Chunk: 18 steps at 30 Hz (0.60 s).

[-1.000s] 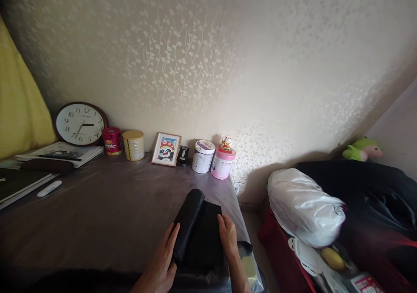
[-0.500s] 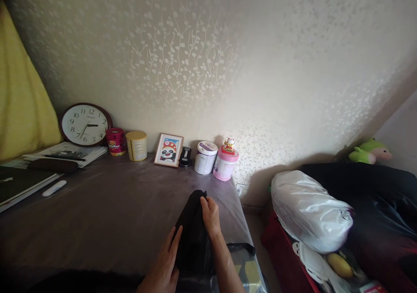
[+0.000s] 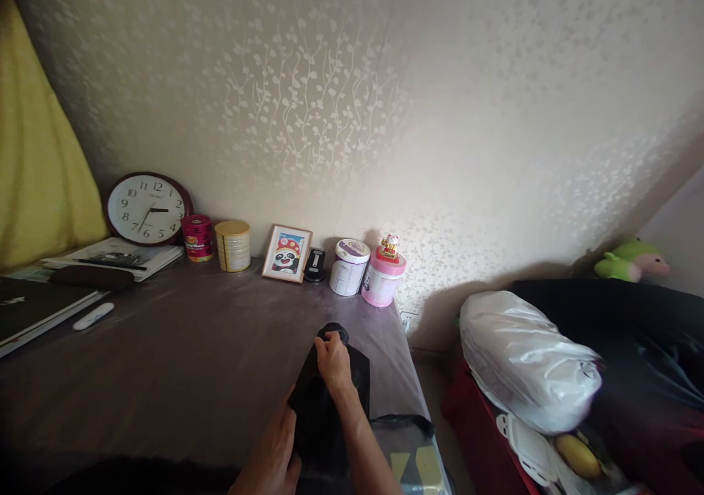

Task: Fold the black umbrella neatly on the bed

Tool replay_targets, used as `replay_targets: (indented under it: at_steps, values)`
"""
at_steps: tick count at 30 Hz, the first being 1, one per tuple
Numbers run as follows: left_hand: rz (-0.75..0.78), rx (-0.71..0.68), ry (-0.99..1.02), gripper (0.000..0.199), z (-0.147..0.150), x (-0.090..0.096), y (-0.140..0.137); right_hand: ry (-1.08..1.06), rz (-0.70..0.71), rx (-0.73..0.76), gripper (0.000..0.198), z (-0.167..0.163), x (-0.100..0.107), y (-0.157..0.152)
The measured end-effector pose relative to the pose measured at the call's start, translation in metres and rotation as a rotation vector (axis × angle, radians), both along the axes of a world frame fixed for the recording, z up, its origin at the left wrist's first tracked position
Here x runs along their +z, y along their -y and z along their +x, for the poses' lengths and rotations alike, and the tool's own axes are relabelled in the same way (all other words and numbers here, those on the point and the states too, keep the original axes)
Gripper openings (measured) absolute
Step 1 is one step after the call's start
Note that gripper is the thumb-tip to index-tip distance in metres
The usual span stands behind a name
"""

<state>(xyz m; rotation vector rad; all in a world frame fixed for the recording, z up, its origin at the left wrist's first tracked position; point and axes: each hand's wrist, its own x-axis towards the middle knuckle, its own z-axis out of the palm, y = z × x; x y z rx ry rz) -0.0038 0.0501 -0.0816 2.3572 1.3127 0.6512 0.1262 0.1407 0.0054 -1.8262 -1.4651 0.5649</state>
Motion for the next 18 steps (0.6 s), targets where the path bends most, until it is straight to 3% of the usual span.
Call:
replay_targets:
  at_steps: [4,8,11,14,18]
  values:
    - [-0.053,-0.002,0.03,0.079,-0.002,-0.006,-0.002,0.04,-0.059,0.132,0.021,-0.005,0.006,0.005]
    - [-0.085,0.015,0.129,0.085,-0.012,0.014,-0.005,0.077,-0.066,0.182,0.019,-0.009,0.011,0.01]
    - [0.025,0.06,0.212,0.088,-0.02,0.04,-0.005,0.084,-0.063,0.196,0.018,-0.01,0.012,0.012]
    - [0.151,0.113,0.144,0.083,-0.022,0.056,-0.004,0.117,-0.043,0.231,0.02,-0.011,0.012,0.015]
    - [0.288,0.019,0.017,0.062,-0.016,0.048,-0.005,0.195,-0.009,0.263,0.023,-0.012,0.012,0.018]
